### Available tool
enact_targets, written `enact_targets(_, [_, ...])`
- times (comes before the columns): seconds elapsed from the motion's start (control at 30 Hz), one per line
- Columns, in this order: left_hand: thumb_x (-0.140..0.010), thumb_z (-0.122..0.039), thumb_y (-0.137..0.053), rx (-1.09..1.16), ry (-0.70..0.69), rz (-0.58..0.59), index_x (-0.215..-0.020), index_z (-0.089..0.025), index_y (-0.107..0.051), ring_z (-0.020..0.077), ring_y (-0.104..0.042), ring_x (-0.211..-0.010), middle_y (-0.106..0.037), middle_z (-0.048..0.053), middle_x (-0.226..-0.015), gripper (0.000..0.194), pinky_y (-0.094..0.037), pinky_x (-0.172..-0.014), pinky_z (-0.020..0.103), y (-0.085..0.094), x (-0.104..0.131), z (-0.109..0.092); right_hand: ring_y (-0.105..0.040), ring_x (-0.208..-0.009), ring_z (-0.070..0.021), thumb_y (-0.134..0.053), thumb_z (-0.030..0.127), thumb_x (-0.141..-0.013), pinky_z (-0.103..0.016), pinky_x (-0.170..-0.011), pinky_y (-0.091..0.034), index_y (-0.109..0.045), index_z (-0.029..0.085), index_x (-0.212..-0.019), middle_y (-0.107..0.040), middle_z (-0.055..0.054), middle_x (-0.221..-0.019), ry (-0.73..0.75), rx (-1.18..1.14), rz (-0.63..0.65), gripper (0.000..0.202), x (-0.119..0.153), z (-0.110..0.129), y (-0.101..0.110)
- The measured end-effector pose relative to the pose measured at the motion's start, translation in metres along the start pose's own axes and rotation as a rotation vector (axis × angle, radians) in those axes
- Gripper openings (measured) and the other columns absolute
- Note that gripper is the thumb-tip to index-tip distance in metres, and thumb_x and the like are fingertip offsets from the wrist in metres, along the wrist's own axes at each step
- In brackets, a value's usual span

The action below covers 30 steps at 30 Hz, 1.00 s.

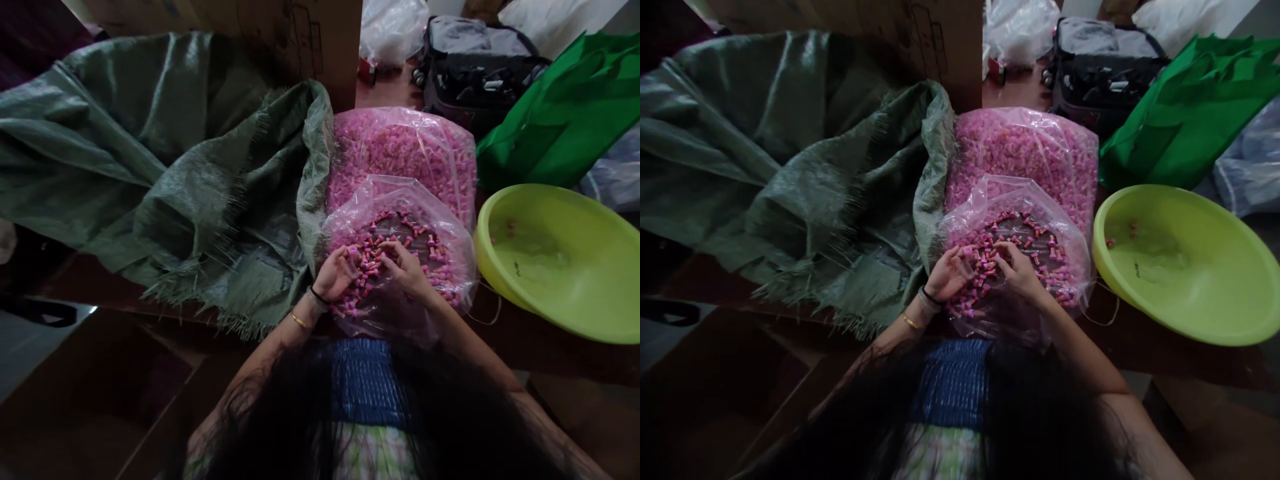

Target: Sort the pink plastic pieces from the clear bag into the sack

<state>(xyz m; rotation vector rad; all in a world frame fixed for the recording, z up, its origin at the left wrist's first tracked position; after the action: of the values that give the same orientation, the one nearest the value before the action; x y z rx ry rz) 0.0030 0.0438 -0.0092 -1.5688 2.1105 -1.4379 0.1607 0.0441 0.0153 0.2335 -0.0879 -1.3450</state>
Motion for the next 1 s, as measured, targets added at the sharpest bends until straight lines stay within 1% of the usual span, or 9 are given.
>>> enact_targets(0.1, [-0.096, -0.046, -0.036, 0.083, 0.052, 0.060, -0.096, -0.013, -0.065, 0.0131, -0.061, -0.072, -0.064, 0.005, -0.080, 0.044, -0.049, -0.068, 0.025, -0.010, 0.003, -0.003, -0.060, -0.067, -0.0120, -0.057, 0.038, -0.089, -0.024, -0.062, -0.050, -0.055, 0.023, -0.108, -0.065, -0.001, -0.091, 0.029, -0.023, -0.044, 0.024, 0.005, 0.010, -0.013])
enact_targets(0.2, [-0.095, -0.055, -0.032, -0.036, 0.034, 0.051, -0.099, -0.013, -0.064, 0.0125, -0.061, -0.070, -0.065, 0.006, -0.083, 0.053, -0.048, -0.065, 0.023, -0.015, 0.006, 0.003, -0.060, -0.068, -0.0128, -0.058, 0.037, -0.090, -0.026, -0.067, -0.049, -0.062, 0.022, -0.098, -0.067, -0.001, -0.086, 0.159, 0.257, -0.051, 0.018, 0.011, 0.021, -0.031])
enact_targets(0.33, [-0.090, -0.065, -0.037, -0.196, 0.022, -0.033, -0.109, -0.014, -0.062, 0.0119, -0.059, -0.067, -0.067, 0.006, -0.090, 0.061, -0.045, -0.058, 0.022, -0.015, 0.009, 0.008, -0.064, -0.099, -0.0186, -0.053, 0.032, -0.093, -0.031, -0.087, -0.049, -0.066, 0.023, -0.100, -0.069, -0.005, -0.108, 0.302, 0.414, 0.036, 0.017, 0.014, 0.025, -0.045])
enact_targets(0.5, [-0.089, -0.068, -0.033, -0.176, 0.029, 0.012, -0.106, -0.016, -0.062, 0.0089, -0.052, -0.057, -0.063, 0.005, -0.082, 0.062, -0.038, -0.046, 0.019, -0.023, 0.012, 0.001, -0.052, -0.119, -0.0251, -0.059, 0.037, -0.089, -0.044, -0.102, -0.042, -0.069, 0.025, -0.100, -0.058, -0.008, -0.129, 0.368, 0.502, -0.016, 0.019, 0.016, 0.033, -0.040])
enact_targets(0.6, [-0.087, -0.068, -0.040, -0.160, 0.062, -0.044, -0.102, -0.015, -0.062, 0.0080, -0.050, -0.053, -0.061, 0.004, -0.076, 0.059, -0.033, -0.040, 0.017, -0.019, 0.013, 0.003, -0.043, -0.127, -0.0296, -0.063, 0.037, -0.086, -0.050, -0.107, -0.034, -0.069, 0.025, -0.106, -0.052, -0.010, -0.137, 0.355, 0.656, -0.015, 0.024, 0.022, 0.034, -0.044])
enact_targets(0.73, [-0.090, -0.060, -0.045, -0.136, 0.044, -0.188, -0.101, -0.014, -0.063, 0.0079, -0.055, -0.056, -0.064, 0.005, -0.081, 0.050, -0.039, -0.044, 0.017, -0.005, 0.014, 0.016, -0.031, -0.137, -0.0287, -0.061, 0.028, -0.088, -0.055, -0.114, -0.016, -0.068, 0.027, -0.103, -0.055, -0.005, -0.135, 0.368, 0.775, -0.010, 0.017, 0.028, 0.035, -0.058])
enact_targets(0.83, [-0.090, -0.056, -0.047, -0.146, 0.025, -0.240, -0.097, -0.013, -0.062, 0.0091, -0.057, -0.057, -0.064, 0.005, -0.077, 0.046, -0.042, -0.046, 0.018, -0.005, 0.018, 0.021, -0.028, -0.140, -0.0297, -0.061, 0.025, -0.087, -0.058, -0.116, -0.009, -0.069, 0.027, -0.099, -0.057, -0.004, -0.134, 0.374, 0.777, 0.011, 0.014, 0.024, 0.038, -0.060])
enact_targets(0.93, [-0.086, -0.052, -0.056, -0.187, -0.097, -0.237, -0.085, -0.015, -0.059, 0.0079, -0.053, -0.053, -0.057, 0.000, -0.066, 0.038, -0.040, -0.045, 0.018, -0.011, 0.032, -0.006, -0.034, -0.138, -0.0267, -0.060, 0.027, -0.088, -0.053, -0.115, -0.020, -0.065, 0.027, -0.112, -0.052, -0.006, -0.139, 0.375, 0.599, 0.090, 0.024, 0.015, 0.041, -0.048])
enact_targets(1.0, [-0.084, -0.050, -0.059, -0.218, -0.303, -0.249, -0.076, -0.016, -0.055, 0.0058, -0.044, -0.046, -0.050, -0.003, -0.060, 0.035, -0.034, -0.041, 0.017, -0.006, 0.053, -0.051, -0.040, -0.134, -0.0227, -0.055, 0.027, -0.091, -0.046, -0.112, -0.032, -0.058, 0.026, -0.123, -0.048, -0.008, -0.141, 0.341, 0.451, 0.109, 0.032, 0.012, 0.035, -0.031])
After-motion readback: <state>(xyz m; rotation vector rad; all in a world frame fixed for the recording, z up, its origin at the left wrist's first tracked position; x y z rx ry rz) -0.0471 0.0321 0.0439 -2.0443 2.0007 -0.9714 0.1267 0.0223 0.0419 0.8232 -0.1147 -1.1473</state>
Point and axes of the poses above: each hand's wrist, its own x-axis away from the middle knuckle, its own y-axis out of the back of the hand, z = x × y, the point moved 5 cm from there along -x, towards the middle knuckle
